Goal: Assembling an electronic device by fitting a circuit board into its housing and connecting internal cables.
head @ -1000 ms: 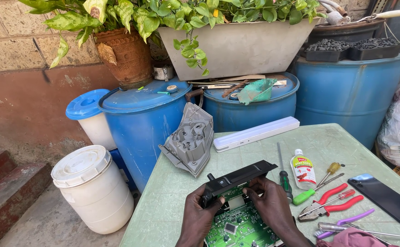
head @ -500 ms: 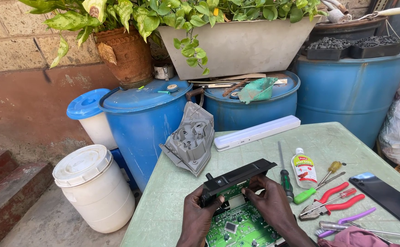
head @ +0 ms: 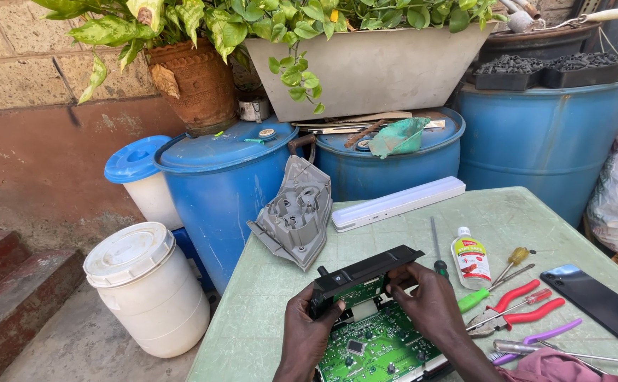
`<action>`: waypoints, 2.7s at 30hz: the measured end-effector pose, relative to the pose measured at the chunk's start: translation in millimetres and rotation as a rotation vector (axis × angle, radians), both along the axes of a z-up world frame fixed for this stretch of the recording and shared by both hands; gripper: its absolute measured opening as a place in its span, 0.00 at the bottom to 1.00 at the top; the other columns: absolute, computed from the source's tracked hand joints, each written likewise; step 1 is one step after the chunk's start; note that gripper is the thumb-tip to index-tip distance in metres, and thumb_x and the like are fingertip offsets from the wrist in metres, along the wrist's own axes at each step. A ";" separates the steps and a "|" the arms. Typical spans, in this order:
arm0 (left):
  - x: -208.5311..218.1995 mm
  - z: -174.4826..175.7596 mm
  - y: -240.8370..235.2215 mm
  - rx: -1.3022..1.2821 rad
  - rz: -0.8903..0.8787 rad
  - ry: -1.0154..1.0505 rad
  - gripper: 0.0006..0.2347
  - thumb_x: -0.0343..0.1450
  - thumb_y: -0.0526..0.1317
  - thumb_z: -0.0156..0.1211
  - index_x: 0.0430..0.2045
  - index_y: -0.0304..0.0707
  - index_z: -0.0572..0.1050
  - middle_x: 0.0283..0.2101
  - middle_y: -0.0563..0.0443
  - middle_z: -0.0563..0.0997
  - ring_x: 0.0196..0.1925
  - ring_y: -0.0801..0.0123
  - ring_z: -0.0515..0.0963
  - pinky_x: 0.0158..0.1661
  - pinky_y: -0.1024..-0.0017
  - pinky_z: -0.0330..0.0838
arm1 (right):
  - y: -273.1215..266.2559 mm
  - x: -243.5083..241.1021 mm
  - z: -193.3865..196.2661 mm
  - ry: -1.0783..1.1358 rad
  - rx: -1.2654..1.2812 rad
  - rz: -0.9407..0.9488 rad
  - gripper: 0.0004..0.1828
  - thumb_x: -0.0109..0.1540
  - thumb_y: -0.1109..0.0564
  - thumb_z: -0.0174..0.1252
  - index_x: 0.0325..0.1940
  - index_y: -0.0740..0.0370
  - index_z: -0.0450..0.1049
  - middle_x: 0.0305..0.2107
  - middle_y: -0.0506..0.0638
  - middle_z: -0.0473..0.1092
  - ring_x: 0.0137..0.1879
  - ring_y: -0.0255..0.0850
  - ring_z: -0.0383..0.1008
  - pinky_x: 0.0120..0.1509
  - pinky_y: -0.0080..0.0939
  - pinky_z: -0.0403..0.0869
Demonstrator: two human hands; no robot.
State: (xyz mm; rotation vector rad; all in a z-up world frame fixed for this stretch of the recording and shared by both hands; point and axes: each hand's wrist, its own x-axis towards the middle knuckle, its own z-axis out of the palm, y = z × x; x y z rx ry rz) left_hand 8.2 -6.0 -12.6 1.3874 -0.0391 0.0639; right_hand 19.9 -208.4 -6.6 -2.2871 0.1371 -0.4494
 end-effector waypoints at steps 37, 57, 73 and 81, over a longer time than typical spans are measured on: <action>13.1 -13.9 26.0 0.234 -0.217 -0.502 0.29 0.58 0.17 0.51 0.52 0.43 0.76 0.55 0.41 0.81 0.59 0.58 0.80 0.52 0.67 0.81 | -35.3 19.6 -25.8 0.369 -0.344 0.198 0.21 0.61 0.52 0.53 0.59 0.43 0.75 0.57 0.39 0.73 0.60 0.41 0.76 0.61 0.41 0.73; 59.3 -33.5 31.2 0.376 -0.305 -0.337 0.12 0.65 0.34 0.65 0.42 0.42 0.81 0.44 0.49 0.85 0.48 0.62 0.82 0.45 0.68 0.80 | -43.1 14.6 -24.0 0.510 -0.278 0.238 0.26 0.63 0.54 0.43 0.63 0.37 0.72 0.42 0.42 0.81 0.50 0.32 0.79 0.55 0.31 0.71; 57.5 -24.6 41.2 0.133 -0.192 0.342 0.38 0.55 0.41 0.73 0.61 0.41 0.60 0.61 0.42 0.72 0.63 0.54 0.72 0.62 0.60 0.69 | -14.7 3.6 -6.0 0.220 -0.576 0.264 0.28 0.60 0.45 0.57 0.65 0.44 0.66 0.61 0.40 0.66 0.65 0.45 0.69 0.62 0.49 0.71; 59.3 -38.3 40.7 0.081 -0.202 0.247 0.32 0.57 0.42 0.73 0.54 0.40 0.63 0.52 0.47 0.75 0.56 0.61 0.76 0.56 0.67 0.74 | 30.8 1.4 2.9 -0.022 -0.504 0.214 0.31 0.58 0.59 0.56 0.65 0.41 0.67 0.51 0.43 0.72 0.56 0.46 0.75 0.55 0.49 0.74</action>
